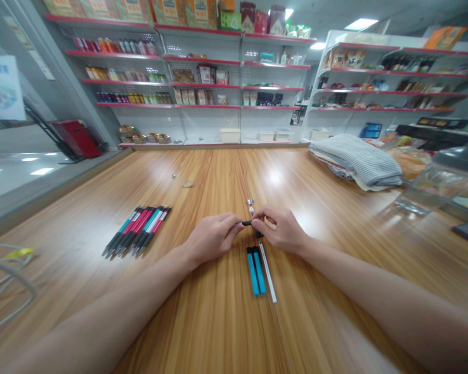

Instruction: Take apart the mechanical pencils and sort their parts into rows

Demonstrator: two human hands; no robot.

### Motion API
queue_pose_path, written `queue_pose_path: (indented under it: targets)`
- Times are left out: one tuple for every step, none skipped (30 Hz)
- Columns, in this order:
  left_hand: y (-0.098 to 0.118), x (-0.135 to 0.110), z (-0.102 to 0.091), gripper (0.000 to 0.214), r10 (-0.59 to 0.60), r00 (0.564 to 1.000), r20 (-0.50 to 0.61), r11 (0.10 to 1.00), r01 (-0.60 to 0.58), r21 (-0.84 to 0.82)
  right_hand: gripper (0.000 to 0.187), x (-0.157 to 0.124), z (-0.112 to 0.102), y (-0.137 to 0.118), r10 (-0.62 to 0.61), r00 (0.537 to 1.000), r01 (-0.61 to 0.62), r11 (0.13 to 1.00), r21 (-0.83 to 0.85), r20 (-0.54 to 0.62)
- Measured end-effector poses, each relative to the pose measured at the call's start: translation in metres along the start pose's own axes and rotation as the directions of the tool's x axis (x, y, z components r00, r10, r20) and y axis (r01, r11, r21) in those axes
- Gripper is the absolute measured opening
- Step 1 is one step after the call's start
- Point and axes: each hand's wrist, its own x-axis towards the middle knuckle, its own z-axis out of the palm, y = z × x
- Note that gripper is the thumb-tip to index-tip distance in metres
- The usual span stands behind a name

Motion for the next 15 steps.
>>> queue_pose_path:
  targets:
    - [0.0001,0.0001,-0.0001,0.024,0.002,1.0,-0.001,1.0,-0.002,-0.001,0.024,0.0,0.0004,0.0006,0.006,1.0,-0.006,1.0,-0.015,0.013]
    - [0.0002,0.0002,-0.0002,0.023,0.004,1.0,-0.003,1.0,-0.004,-0.002,0.028,-0.0001,0.0007,0.0011,0.009,1.0,-0.008,1.0,-0.029,0.024]
    - [0.0003,0.0001,-0.0002,0.023,0.004,1.0,-0.007,1.0,-0.004,-0.004,0.028,0.0,0.0008,0.0013,0.006,1.0,-0.005,0.999,-0.037,0.029]
    - [0.0004,0.0,-0.0001,0.023,0.004,1.0,-0.013,1.0,-0.004,-0.006,0.024,0.0,0.0006,0.0012,-0.002,1.0,0.003,0.999,-0.036,0.028]
    - [0.0004,-0.0001,0.0,0.023,0.004,1.0,-0.018,1.0,-0.004,-0.008,0.019,0.0001,0.0003,0.0008,-0.012,1.0,0.012,1.0,-0.026,0.021]
    - [0.0004,-0.0003,0.0002,0.023,0.004,1.0,-0.025,1.0,-0.004,-0.01,0.015,0.0001,-0.0001,0.0002,-0.021,1.0,0.021,1.0,-0.014,0.015]
    - [0.0004,-0.0006,0.0004,0.023,0.004,0.999,-0.032,1.0,-0.005,-0.012,0.014,0.0002,-0.0004,-0.0004,-0.03,0.999,0.03,1.0,-0.003,0.014]
    - [0.0004,-0.0008,0.0006,0.023,0.006,0.999,-0.036,1.0,-0.007,-0.013,0.014,0.0003,-0.0007,-0.0008,-0.033,0.999,0.033,0.999,0.001,0.017]
    - [0.0004,-0.001,0.0007,0.024,0.008,0.999,-0.035,1.0,-0.009,-0.015,0.017,0.0004,-0.0007,-0.001,-0.03,0.999,0.03,1.0,-0.006,0.021]
    - [0.0005,-0.0011,0.0007,0.024,0.009,0.999,-0.031,1.0,-0.009,-0.016,0.021,0.0004,-0.0006,-0.0009,-0.024,0.999,0.025,1.0,-0.019,0.024]
    - [0.0006,-0.0012,0.0006,0.024,0.009,1.0,-0.025,1.0,-0.009,-0.019,0.025,0.0003,-0.0003,-0.0007,-0.02,1.0,0.021,0.999,-0.032,0.023]
    - [0.0008,-0.0011,0.0005,0.024,0.008,1.0,-0.018,1.0,-0.008,-0.021,0.027,0.0002,0.0002,-0.0003,-0.02,1.0,0.02,0.999,-0.039,0.018]
    - [0.0009,-0.001,0.0003,0.024,0.007,1.0,-0.015,1.0,-0.007,-0.023,0.026,0.0001,0.0007,0.0001,-0.024,1.0,0.024,0.999,-0.038,0.008]
    - [0.001,-0.0009,0.0001,0.024,0.006,1.0,-0.017,1.0,-0.007,-0.025,0.021,0.0,0.0011,0.0004,-0.032,0.999,0.032,0.999,-0.029,-0.002]
    - [0.001,-0.0007,0.0,0.024,0.008,1.0,-0.023,1.0,-0.008,-0.026,0.017,0.0,0.0015,0.0007,-0.041,0.999,0.041,0.999,-0.015,-0.011]
